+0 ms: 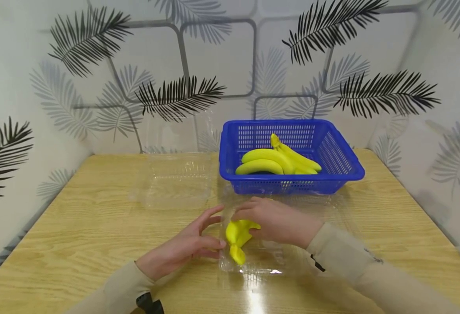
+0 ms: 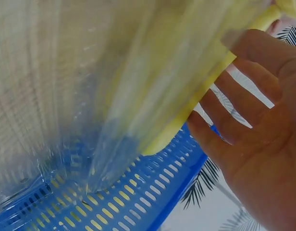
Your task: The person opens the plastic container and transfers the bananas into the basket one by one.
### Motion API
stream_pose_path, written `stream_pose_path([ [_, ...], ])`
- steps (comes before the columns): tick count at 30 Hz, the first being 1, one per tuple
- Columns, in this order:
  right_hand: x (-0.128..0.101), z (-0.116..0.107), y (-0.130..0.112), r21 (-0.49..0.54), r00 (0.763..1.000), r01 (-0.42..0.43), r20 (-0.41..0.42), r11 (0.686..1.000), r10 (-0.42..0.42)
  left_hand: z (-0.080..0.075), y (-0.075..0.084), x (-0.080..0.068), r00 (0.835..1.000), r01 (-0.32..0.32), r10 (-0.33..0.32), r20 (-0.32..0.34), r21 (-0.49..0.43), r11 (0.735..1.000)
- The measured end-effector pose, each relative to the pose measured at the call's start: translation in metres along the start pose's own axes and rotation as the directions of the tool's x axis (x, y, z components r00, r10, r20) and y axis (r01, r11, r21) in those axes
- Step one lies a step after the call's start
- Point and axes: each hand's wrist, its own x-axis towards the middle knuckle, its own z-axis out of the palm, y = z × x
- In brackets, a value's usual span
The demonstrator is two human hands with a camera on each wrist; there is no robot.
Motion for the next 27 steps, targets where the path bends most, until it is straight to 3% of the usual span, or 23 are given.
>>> stream_pose_path([
  [11,-0.004,0.004,-0.002,-0.002,0.999,-0.007,0.038,1.000,0.007,0.001,-0.001,0.002,1.000,-0.013,0.013,0.001,-0.019,1.000],
  [18,-0.009,0.002,-0.008,0.035,0.991,-0.086,0.105,0.996,0.082,0.001,-0.001,0.003,1.000,-0.019,0.019,-0.007,-0.012,1.000],
  [27,-0.005,0.015,-0.001,-0.003,0.997,-0.031,0.069,1.000,0.031,0.001,-0.002,0.002,1.000,-0.013,0.013,-0.008,-0.027,1.000],
])
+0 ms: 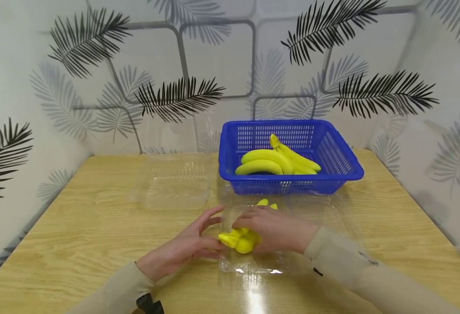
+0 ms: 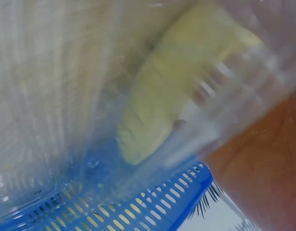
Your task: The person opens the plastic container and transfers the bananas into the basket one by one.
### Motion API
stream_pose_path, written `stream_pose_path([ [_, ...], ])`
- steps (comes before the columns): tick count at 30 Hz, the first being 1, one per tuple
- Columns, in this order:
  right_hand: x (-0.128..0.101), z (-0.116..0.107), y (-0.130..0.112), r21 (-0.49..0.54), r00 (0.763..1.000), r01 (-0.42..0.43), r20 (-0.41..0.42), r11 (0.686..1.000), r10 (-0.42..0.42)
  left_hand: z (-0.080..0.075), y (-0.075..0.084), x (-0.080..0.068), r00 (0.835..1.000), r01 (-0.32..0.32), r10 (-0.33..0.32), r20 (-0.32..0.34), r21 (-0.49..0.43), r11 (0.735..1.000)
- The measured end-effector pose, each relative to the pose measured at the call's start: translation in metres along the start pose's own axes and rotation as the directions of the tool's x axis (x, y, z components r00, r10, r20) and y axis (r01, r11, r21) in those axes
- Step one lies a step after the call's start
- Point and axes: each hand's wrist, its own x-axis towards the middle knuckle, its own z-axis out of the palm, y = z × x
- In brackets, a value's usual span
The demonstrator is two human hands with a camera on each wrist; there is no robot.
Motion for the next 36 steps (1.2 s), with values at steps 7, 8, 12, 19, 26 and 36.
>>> stream_pose_path([
  [7,0.003,0.003,0.002,-0.035,1.000,0.010,0.001,0.999,-0.010,-0.001,0.002,0.000,1.000,0.001,-0.001,0.002,0.009,1.000],
  [8,0.003,0.003,0.002,-0.040,1.000,0.014,0.000,0.999,-0.014,-0.001,0.002,0.000,1.000,0.000,0.000,0.000,0.008,1.000],
  [12,0.002,0.003,0.002,-0.060,1.000,0.013,-0.004,0.998,-0.013,-0.001,0.001,0.001,1.000,0.001,-0.001,-0.002,0.012,1.000],
  [19,-0.003,0.000,-0.002,-0.042,0.999,-0.022,-0.043,0.999,0.020,0.000,0.000,0.002,1.000,0.004,-0.004,-0.001,0.007,1.000],
  [26,-0.008,-0.017,-0.007,-0.031,0.994,-0.046,-0.101,0.998,0.042,0.000,0.000,0.002,1.000,0.007,-0.007,-0.007,0.022,1.000],
  [36,-0.020,-0.042,-0.007,-0.074,0.979,-0.040,-0.201,0.996,0.025,0.001,-0.001,0.000,1.000,0.010,-0.010,-0.013,0.019,1.000],
])
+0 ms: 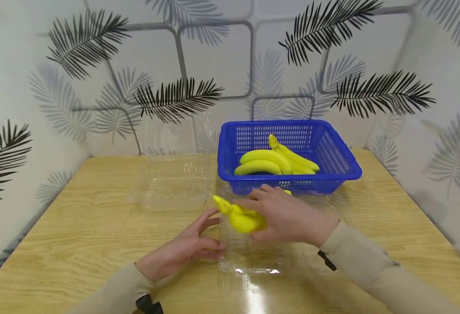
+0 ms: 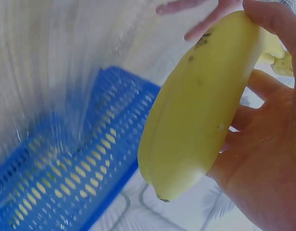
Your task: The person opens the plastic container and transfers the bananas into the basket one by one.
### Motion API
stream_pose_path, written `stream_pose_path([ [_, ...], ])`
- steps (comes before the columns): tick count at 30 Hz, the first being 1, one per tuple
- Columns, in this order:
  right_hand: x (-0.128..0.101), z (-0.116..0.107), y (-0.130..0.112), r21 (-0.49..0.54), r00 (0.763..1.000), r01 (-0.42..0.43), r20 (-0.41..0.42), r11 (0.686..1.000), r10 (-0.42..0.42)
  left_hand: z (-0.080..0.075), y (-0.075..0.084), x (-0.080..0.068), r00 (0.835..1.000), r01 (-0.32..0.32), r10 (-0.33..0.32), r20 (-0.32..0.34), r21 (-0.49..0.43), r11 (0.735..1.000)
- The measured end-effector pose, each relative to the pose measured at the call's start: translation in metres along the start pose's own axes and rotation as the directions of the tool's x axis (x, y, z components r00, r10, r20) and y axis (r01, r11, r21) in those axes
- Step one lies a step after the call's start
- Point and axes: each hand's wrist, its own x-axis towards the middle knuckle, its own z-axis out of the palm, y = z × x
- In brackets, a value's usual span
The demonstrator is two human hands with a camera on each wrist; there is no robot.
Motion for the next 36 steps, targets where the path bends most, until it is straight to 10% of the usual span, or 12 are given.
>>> stream_pose_path([
  [16,0.007,-0.042,0.033,-0.059,0.990,-0.048,-0.132,0.997,0.040,-0.002,0.000,-0.002,1.000,-0.016,0.016,0.000,-0.007,1.000],
  [36,0.048,-0.048,0.111,0.096,0.956,-0.290,-0.019,0.952,0.293,0.000,-0.001,-0.001,1.000,-0.026,0.026,-0.001,-0.017,1.000],
])
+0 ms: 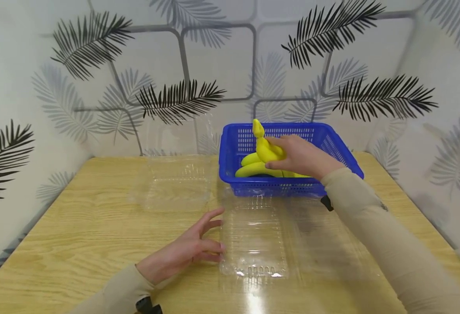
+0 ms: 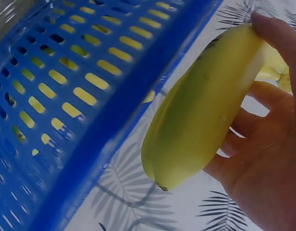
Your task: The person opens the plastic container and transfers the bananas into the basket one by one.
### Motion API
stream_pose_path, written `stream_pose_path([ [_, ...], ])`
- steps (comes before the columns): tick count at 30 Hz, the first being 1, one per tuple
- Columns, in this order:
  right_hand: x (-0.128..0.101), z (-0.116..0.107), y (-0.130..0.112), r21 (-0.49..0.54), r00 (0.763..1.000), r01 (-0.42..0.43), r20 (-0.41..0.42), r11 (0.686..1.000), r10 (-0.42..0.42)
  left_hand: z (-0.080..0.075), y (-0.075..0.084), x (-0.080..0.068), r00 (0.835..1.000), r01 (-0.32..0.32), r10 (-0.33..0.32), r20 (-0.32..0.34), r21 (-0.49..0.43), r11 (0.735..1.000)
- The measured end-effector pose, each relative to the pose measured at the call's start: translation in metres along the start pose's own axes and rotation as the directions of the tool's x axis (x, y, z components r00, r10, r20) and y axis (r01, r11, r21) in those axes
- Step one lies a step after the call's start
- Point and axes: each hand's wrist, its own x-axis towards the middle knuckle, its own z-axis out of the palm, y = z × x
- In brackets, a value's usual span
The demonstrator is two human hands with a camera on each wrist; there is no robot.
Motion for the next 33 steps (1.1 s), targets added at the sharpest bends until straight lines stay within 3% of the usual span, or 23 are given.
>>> stream_pose_path([
  [4,0.011,0.009,0.010,0.041,0.999,-0.007,0.044,0.999,0.005,0.001,0.000,0.000,1.000,0.001,-0.001,0.002,-0.003,1.000],
  [12,0.024,0.025,0.013,0.009,0.996,-0.024,0.080,1.000,0.023,0.001,0.000,0.000,1.000,0.003,-0.003,0.012,-0.006,1.000],
  [18,0.022,0.027,0.008,0.054,0.992,-0.037,0.125,0.998,0.030,0.001,0.001,0.001,1.000,0.007,-0.007,0.003,-0.004,1.000],
  [26,0.021,0.035,0.008,0.108,0.990,0.044,0.131,0.993,-0.058,0.000,0.001,0.000,1.000,0.010,-0.010,-0.002,-0.003,1.000],
  [33,0.019,0.039,0.008,0.130,0.990,0.031,0.136,0.991,-0.049,0.001,0.001,0.000,1.000,0.019,-0.019,-0.011,-0.002,1.000],
])
